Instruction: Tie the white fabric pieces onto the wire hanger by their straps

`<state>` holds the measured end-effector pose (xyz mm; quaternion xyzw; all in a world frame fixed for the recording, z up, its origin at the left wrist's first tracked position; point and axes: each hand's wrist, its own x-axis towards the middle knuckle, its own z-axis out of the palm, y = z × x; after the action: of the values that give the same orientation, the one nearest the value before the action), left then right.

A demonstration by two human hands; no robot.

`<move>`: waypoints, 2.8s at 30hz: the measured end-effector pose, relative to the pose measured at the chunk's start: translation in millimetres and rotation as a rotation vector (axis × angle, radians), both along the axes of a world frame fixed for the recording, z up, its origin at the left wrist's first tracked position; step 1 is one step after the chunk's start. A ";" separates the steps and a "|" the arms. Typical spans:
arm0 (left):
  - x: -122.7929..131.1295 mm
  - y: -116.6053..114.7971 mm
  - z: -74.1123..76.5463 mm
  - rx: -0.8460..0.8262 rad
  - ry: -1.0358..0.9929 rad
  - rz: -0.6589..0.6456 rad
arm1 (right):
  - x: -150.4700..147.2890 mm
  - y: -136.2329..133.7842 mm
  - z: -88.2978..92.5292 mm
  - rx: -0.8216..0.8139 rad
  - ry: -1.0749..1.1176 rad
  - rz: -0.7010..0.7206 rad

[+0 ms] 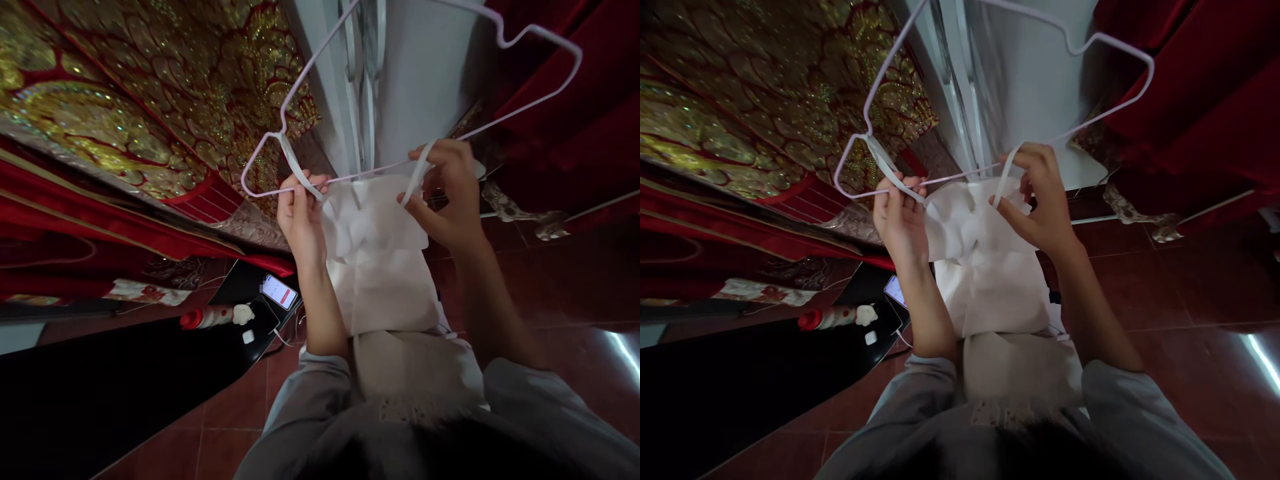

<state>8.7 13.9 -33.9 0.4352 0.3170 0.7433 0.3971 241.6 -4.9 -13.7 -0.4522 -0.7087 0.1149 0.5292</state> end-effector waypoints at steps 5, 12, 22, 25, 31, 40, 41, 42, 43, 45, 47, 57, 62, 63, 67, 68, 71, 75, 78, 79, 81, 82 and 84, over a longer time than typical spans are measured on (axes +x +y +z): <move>-1.0 -7.5 13.5 0.006 0.041 0.051 | 58.6 24.5 -10.6 0.390 0.374 -0.280; -0.6 -10.9 14.9 0.039 -0.002 0.044 | 83.6 54.5 32.8 0.319 0.128 -0.093; 2.8 -10.5 13.9 -0.004 -0.009 0.056 | 26.9 3.7 72.6 0.362 -0.226 -0.273; 5.5 -14.5 17.6 -0.042 0.029 0.083 | 7.4 -6.7 47.3 0.275 -0.181 -0.093; 6.0 -23.0 9.5 -0.020 0.110 0.154 | -20.8 -13.1 2.7 -0.085 -0.106 0.077; -20.5 -62.0 57.0 -0.091 0.446 0.030 | -39.6 -7.6 -18.9 -0.024 0.063 0.037; -23.1 -60.6 67.4 -0.058 0.416 0.006 | -41.4 -6.8 -20.7 -0.039 0.062 0.035; -25.8 -56.8 76.5 -0.020 0.375 -0.004 | -42.8 -6.4 -22.1 -0.057 0.061 0.030; -29.0 -51.0 83.7 0.013 0.327 -0.005 | -43.6 -6.3 -23.0 -0.080 0.057 0.024; -37.8 -35.2 89.6 0.055 0.247 0.023 | -43.7 -7.0 -23.2 -0.120 0.045 0.018; -50.1 -18.0 81.9 0.074 0.209 0.095 | -42.0 -7.4 -22.4 -0.131 0.040 0.029; -58.0 0.5 -12.1 0.039 0.097 0.366 | -31.0 -2.7 -24.9 -0.058 0.020 0.074; -13.9 -15.7 14.3 -0.114 0.055 0.099 | -35.0 -7.6 -20.0 -0.046 0.030 0.096; -8.4 -18.5 19.4 -0.112 0.049 0.071 | -36.3 -8.3 -19.0 -0.044 0.030 0.099; 1.2 -24.9 27.6 -0.033 -0.016 -0.002 | -36.0 -6.2 -19.4 0.039 0.029 0.121; 2.1 -25.3 27.4 -0.015 -0.027 -0.012 | -32.8 -3.8 -21.4 0.070 0.037 0.117; 5.5 -25.3 25.8 0.012 -0.039 -0.004 | -12.7 8.3 -32.6 0.191 0.263 -0.037; 11.8 -23.5 23.5 0.009 -0.033 0.022 | 19.9 26.5 -45.0 0.172 0.614 -0.168; 15.8 -21.3 20.8 0.013 -0.065 0.016 | 23.8 27.1 -36.8 0.004 0.575 -0.060; 16.7 -20.6 20.0 0.020 -0.083 0.020 | 20.6 24.9 -30.6 -0.020 0.565 -0.036; 17.5 -19.3 18.7 0.028 -0.102 0.036 | 11.2 20.3 -15.4 -0.013 0.548 -0.013; 17.4 -18.7 18.3 0.025 -0.100 0.044 | 6.6 18.8 -7.4 0.006 0.539 -0.004; 16.4 -17.4 17.9 0.006 -0.077 0.061 | 0.2 18.6 7.6 0.052 0.529 0.018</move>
<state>25.1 -3.5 -16.0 0.3975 0.3123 0.7723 0.3847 241.7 13.7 -6.1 -0.3864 -0.5525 0.2155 0.7064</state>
